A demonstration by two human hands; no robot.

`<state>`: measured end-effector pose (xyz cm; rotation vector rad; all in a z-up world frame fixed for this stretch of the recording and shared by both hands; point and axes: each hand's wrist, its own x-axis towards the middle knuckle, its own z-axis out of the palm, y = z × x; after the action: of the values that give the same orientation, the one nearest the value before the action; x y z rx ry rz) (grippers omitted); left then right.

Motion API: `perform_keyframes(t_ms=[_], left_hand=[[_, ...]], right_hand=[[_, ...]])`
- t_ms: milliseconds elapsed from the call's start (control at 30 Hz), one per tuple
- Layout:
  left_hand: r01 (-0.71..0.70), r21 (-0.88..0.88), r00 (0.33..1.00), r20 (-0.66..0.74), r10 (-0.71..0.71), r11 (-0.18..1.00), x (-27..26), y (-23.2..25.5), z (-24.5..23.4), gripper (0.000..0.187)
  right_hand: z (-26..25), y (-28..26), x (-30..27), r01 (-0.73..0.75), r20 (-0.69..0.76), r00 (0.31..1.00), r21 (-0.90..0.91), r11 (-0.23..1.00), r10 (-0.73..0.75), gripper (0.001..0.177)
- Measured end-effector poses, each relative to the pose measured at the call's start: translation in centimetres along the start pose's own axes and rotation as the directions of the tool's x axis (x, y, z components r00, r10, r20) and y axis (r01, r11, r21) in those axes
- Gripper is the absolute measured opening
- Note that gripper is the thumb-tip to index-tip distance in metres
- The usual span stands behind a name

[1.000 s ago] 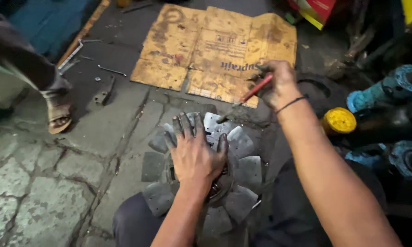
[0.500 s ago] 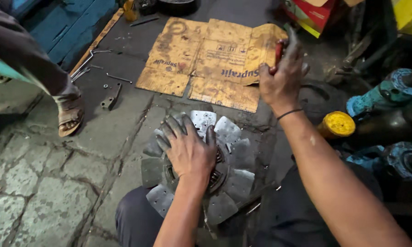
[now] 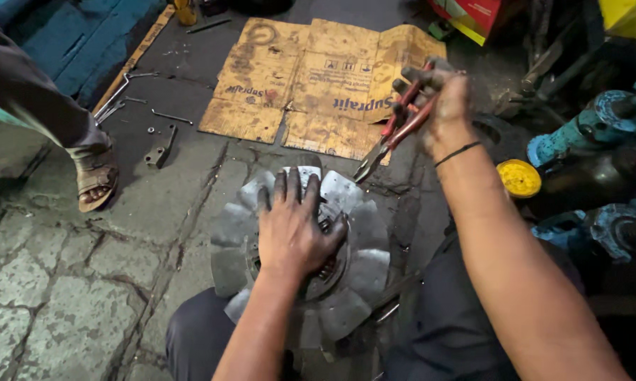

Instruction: The person uses a hammer and pliers to repair a clutch plate on the floor of a workshop.

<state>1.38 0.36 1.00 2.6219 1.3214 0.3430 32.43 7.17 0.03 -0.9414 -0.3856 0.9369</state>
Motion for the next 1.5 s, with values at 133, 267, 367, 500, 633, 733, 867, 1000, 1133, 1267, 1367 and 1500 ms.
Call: perform_keyframes(t_ms=[133,267,367,500,633,733,867,1000,1133,1267,1367,1500], left_hand=[[0.223,-0.026,0.974,-0.030,-0.224,0.974,-0.1,1.0,-0.4,0.095],[0.345,-0.040,0.936,-0.061,-0.347,0.938,-0.5,1.3,-0.3,0.091],[0.374,-0.051,0.927,-0.005,-0.375,0.926,-0.5,1.2,-0.6,0.091],[0.360,-0.052,0.931,-0.046,-0.363,0.931,-0.5,1.1,-0.3,0.091],[0.344,-0.049,0.936,-0.066,-0.346,0.938,-0.4,0.8,0.0,0.093],[0.339,-0.031,0.938,-0.072,-0.340,0.940,-0.5,0.7,0.3,0.090],[0.354,0.046,0.935,0.016,-0.356,0.934,-0.3,0.7,0.1,0.079],[0.393,-0.072,0.919,-0.001,-0.394,0.917,-0.3,0.5,-0.2,0.083],[0.359,-0.019,0.931,-0.059,-0.360,0.933,-0.7,0.4,0.3,0.079],[0.390,-0.047,0.918,-0.056,-0.392,0.920,-0.4,0.5,0.2,0.078],[0.378,-0.064,0.916,-0.121,-0.383,0.924,-0.8,0.4,0.6,0.080],[0.368,-0.085,0.914,-0.149,-0.377,0.926,-1.4,0.5,1.0,0.077]], right_hand=[[0.2,-2.1,-1.2,0.028,0.102,0.994,-0.028,0.999,-0.025,0.041],[1.1,-2.3,-1.7,-0.057,0.053,0.997,0.137,0.989,0.050,0.035],[2.0,-2.0,-2.4,-0.064,0.005,0.998,0.157,0.986,0.064,0.034],[3.6,-3.1,-4.8,0.070,0.126,0.990,-0.100,0.993,-0.057,0.041],[3.2,-4.6,-5.7,0.029,0.338,0.939,0.097,0.995,-0.061,0.033],[1.8,-4.0,-4.5,-0.302,0.534,0.841,0.328,0.895,0.088,0.026],[1.4,-1.5,-2.3,-0.238,0.232,0.945,0.001,0.971,0.232,0.021],[-0.6,-2.9,-1.9,-0.348,0.398,0.894,0.334,0.876,0.203,0.022],[-2.4,0.0,1.4,-0.380,0.449,0.853,0.190,0.905,0.264,0.020],[-1.9,0.9,1.8,-0.234,-0.135,0.959,0.121,0.965,0.249,0.020],[-1.2,-0.2,1.3,-0.231,-0.096,0.961,0.242,0.942,0.261,0.020],[-1.5,0.6,1.7,-0.191,0.031,0.982,0.163,0.968,0.189,0.017]])
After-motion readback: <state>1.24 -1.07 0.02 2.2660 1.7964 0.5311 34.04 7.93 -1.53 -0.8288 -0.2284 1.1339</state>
